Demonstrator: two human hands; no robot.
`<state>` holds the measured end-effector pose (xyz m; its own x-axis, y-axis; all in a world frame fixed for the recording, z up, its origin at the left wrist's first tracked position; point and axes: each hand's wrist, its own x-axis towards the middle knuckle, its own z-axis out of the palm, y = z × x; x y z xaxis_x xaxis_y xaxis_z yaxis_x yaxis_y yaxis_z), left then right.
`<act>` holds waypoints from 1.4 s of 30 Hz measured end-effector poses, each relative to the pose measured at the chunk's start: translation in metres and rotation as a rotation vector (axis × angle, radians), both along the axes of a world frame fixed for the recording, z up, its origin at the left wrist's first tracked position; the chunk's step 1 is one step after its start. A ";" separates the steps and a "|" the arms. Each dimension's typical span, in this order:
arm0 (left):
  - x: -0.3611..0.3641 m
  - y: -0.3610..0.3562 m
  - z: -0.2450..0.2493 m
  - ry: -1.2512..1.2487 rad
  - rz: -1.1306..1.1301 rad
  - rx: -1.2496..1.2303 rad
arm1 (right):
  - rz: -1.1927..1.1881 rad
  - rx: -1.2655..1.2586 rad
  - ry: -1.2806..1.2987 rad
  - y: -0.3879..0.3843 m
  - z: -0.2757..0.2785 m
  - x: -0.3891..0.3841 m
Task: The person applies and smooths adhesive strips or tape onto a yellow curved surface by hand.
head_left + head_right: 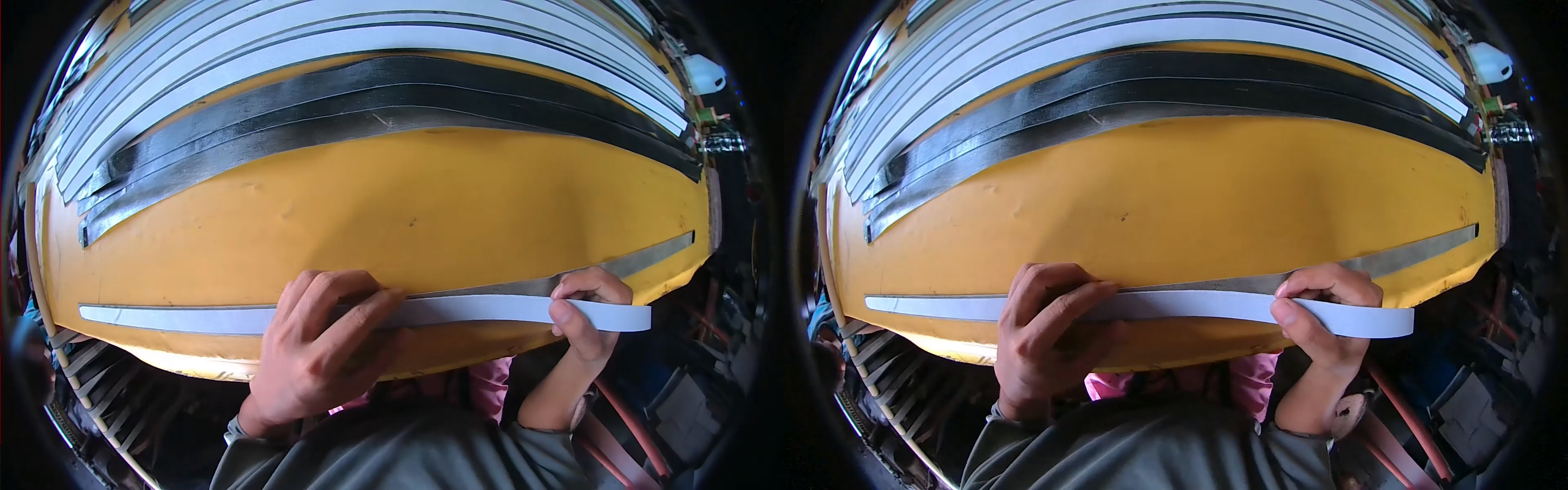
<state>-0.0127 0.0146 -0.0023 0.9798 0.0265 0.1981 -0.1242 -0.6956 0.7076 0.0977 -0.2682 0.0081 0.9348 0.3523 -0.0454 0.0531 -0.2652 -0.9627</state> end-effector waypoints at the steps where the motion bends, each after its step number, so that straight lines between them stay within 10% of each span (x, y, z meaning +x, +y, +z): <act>1: 0.000 0.000 -0.001 -0.003 -0.001 -0.004 | -0.001 -0.004 -0.003 0.000 0.000 0.000; 42: 0.023 -0.042 0.004 0.084 -0.049 -0.029 | 0.089 -0.149 -0.155 0.012 0.006 0.010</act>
